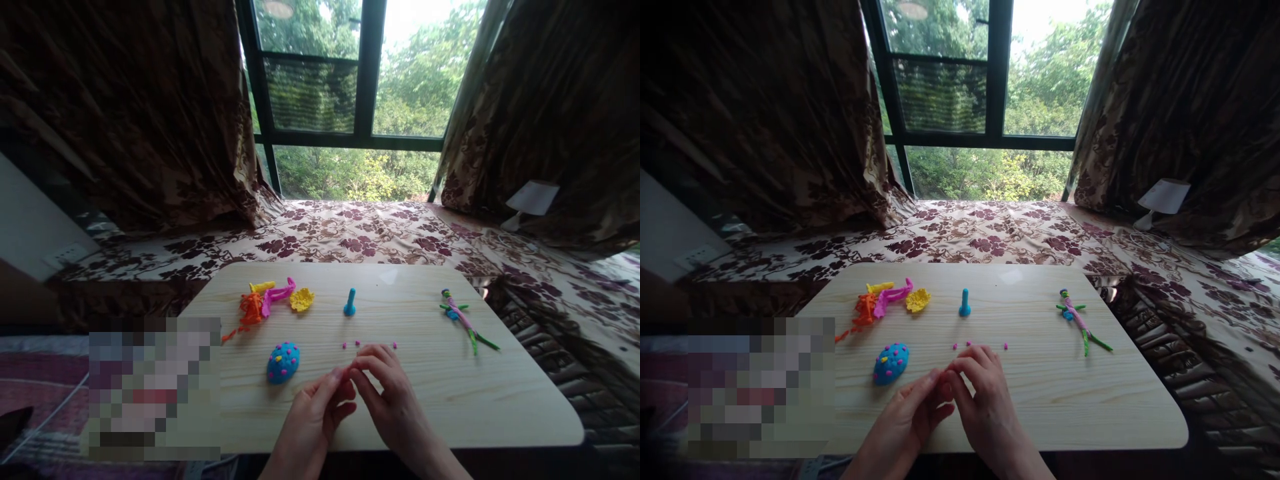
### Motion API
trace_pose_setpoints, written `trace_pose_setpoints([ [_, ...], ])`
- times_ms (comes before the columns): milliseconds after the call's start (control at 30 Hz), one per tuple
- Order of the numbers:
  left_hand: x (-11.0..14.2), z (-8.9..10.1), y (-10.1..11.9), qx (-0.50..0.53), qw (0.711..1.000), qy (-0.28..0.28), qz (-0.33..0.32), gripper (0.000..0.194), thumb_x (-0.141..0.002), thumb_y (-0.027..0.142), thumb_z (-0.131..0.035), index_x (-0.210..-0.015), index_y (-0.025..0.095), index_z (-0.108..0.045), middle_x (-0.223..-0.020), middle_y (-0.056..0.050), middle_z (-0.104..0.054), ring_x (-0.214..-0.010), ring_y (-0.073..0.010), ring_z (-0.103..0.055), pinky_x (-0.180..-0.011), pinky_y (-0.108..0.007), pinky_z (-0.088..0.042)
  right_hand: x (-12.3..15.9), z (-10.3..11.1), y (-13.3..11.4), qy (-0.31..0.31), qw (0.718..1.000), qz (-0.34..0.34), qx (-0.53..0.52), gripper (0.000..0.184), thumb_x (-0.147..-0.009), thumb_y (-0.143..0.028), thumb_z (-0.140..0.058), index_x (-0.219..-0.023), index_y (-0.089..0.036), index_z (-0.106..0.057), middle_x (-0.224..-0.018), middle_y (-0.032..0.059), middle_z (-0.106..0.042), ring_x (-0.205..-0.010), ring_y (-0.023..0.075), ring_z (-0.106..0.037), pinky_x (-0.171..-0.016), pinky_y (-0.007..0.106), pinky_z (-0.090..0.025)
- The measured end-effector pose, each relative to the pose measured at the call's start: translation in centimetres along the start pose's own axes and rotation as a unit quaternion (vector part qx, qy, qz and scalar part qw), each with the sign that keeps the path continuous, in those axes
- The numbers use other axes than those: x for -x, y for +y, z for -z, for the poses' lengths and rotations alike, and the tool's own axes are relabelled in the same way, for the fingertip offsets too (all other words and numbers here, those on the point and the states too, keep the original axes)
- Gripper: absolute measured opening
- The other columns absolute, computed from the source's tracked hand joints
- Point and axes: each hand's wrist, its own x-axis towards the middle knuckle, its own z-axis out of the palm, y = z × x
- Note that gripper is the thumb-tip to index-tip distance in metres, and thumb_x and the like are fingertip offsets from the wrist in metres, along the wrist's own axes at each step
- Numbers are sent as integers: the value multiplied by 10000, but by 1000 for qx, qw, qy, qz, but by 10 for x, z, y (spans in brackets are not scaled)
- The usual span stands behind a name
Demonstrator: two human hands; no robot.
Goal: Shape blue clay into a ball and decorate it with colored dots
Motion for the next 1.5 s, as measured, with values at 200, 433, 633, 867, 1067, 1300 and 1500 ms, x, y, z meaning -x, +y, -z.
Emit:
trace_pose_setpoints([
  [200,-2,3,-8,28,999,-16,40,182,-783,297,-588,-896,183,-673,-846,-37,-681,-801,-116,-596,-763,-276,-458,5,-10,5,45,996,-24,-75,176,-849,-141,-507,-882,-250,-641,-1013,39,-495,-969,178,-483,-841,328,-418],
  [433,0,-1,-10,-56,998,-39,3,187,-794,315,-560,-836,189,-691,-791,-34,-662,-775,-139,-581,-761,-307,-455,10,0,6,2,998,-8,-66,141,-824,-147,-554,-875,-242,-644,-939,23,-553,-939,164,-508,-852,311,-421],
  [633,2,16,-24,-459,833,13,-308,264,-770,245,-576,-1022,221,-651,-967,-63,-614,-972,-212,-514,-891,-359,-387,31,32,47,-7,985,9,172,118,-824,-147,-534,-824,-221,-626,-860,19,-597,-861,177,-533,-799,348,-402],
  [867,-9,54,-45,-753,447,4,-482,468,-759,271,-571,-1212,175,-507,-1171,-117,-546,-1111,-260,-457,-932,-423,-387,63,52,59,-54,937,74,337,261,-850,-183,-478,-1085,-209,-588,-1063,53,-614,-1111,243,-467,-935,405,-337],
  [1067,-13,56,-44,-796,367,2,-481,550,-773,407,-528,-1270,183,-450,-1193,-109,-550,-1131,-254,-448,-989,-439,-297,68,49,59,-108,881,95,450,452,-861,-356,-467,-1269,-163,-457,-1364,54,-414,-1293,315,-258,-1019,471,-240],
  [1300,-17,56,-47,-810,353,-4,-468,565,-780,419,-512,-1277,158,-440,-1184,-113,-567,-1125,-248,-460,-1033,-455,-206,88,53,68,-103,854,161,483,539,-846,-424,-473,-1289,-119,-435,-1373,65,-399,-1293,317,-255,-1047,445,-178],
  [1500,-15,46,-43,-808,353,-3,-472,525,-784,391,-513,-1252,157,-467,-1168,-107,-595,-1109,-233,-478,-1061,-468,-141,77,56,63,-83,873,105,469,465,-849,-356,-488,-1273,-168,-458,-1374,31,-402,-1294,317,-259,-1035,476,-195],
])
